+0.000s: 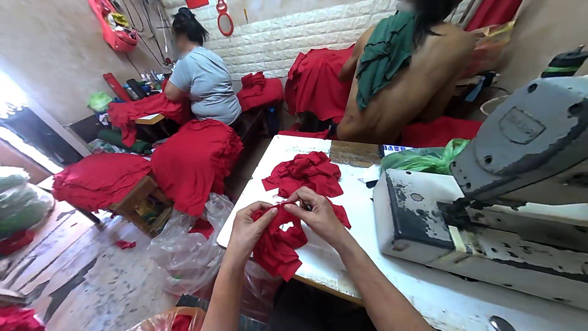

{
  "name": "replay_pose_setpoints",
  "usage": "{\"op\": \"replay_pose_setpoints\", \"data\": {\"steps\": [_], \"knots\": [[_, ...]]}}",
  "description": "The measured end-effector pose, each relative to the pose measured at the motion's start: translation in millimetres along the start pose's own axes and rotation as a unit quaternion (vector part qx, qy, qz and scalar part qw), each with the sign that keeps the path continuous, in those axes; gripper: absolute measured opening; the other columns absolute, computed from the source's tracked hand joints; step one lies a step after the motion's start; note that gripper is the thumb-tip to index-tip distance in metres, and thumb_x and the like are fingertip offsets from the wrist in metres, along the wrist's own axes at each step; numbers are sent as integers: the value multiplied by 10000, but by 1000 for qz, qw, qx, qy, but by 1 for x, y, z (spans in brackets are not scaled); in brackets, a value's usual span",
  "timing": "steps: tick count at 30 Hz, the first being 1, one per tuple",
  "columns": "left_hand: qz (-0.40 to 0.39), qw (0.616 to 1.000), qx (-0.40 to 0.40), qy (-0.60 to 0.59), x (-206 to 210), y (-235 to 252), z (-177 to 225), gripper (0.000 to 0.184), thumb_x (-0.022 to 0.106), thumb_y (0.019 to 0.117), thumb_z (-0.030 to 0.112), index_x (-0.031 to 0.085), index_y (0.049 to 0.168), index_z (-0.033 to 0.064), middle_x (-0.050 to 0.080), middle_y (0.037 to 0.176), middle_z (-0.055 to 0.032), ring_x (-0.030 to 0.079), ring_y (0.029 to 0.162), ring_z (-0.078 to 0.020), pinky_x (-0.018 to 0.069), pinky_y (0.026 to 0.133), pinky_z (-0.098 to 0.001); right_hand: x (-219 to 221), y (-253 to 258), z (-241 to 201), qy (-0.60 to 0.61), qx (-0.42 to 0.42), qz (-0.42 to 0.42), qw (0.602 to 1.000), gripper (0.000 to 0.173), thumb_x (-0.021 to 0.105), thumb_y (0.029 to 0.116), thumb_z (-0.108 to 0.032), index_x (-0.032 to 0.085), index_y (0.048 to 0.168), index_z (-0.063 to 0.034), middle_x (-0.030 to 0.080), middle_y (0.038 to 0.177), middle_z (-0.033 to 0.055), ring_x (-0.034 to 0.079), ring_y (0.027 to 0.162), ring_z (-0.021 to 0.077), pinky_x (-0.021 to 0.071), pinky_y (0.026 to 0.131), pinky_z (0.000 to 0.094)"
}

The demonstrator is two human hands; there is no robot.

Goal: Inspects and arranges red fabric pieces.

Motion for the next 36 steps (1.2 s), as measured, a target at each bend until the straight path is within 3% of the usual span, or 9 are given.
{"op": "replay_pose_setpoints", "data": {"steps": [2,7,15,17,20,23,26,29,36], "knots": [[4,1000,-1,-9,0,-1,0,63,664,955,64,722,961,40,709,866,29,660,791,-18,556,747,-207,-1,1,0,18,1,8,1000,158,690,939,-201,738,963,-52,625,930,-23,501,736,-39,421,665,133],[25,999,-12,-39,2,-1,0,68,653,961,50,719,968,37,708,870,26,661,788,-27,558,739,-209,-1,1,1,118,42,17,992,78,654,953,-117,700,940,-55,597,746,-84,472,594,-44,392,557,138],[69,995,-1,-67,2,-3,-1,68,656,953,32,724,958,28,714,859,11,667,780,-37,565,730,-213,-1,1,5,186,68,44,979,57,630,975,-97,665,943,-65,560,701,-81,437,529,-34,370,496,137],[67,995,6,-68,2,-3,-1,69,659,954,35,726,962,23,716,865,4,669,783,-44,567,732,-222,0,1,4,179,65,18,982,52,642,967,-105,665,969,-58,559,709,-84,453,555,-34,386,521,143],[57,996,13,-63,4,-6,1,70,657,955,38,726,959,27,713,862,9,667,783,-42,565,734,-216,4,-2,0,142,69,-68,985,226,695,923,-135,699,1117,-20,561,743,-89,481,627,-29,425,603,162],[52,997,21,-51,3,-13,3,74,661,951,38,733,959,26,724,858,10,675,778,-36,569,729,-210,9,-6,-1,125,50,-121,984,140,682,941,-128,715,1025,-22,645,796,-75,559,692,-39,482,661,168],[55,996,44,-47,-1,-24,6,115,637,960,30,738,1006,0,744,922,-8,695,837,-40,583,782,-218,3,-10,-17,119,41,-84,988,118,633,974,-108,692,1023,-19,635,838,-61,556,731,-34,471,689,166],[49,995,72,-54,-7,-35,10,150,595,971,32,725,1040,2,734,891,26,685,797,-31,577,747,-200,-17,-25,-43,144,36,-11,989,83,621,980,-110,685,1002,-62,601,756,-102,496,617,-65,419,575,128],[-10,991,121,-48,-15,-57,22,128,606,1006,128,726,1050,123,715,906,121,669,788,-1,574,742,-185,-101,-91,-117,152,-69,53,984,91,596,1005,-93,663,1056,-127,625,730,-88,493,542,-48,408,479,118]]}}
Point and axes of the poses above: each hand's wrist, its own y-axis towards the middle knuckle, its own x-axis out of the palm, z = x × y, the point moved 4 cm from there along y, towards the middle knuckle
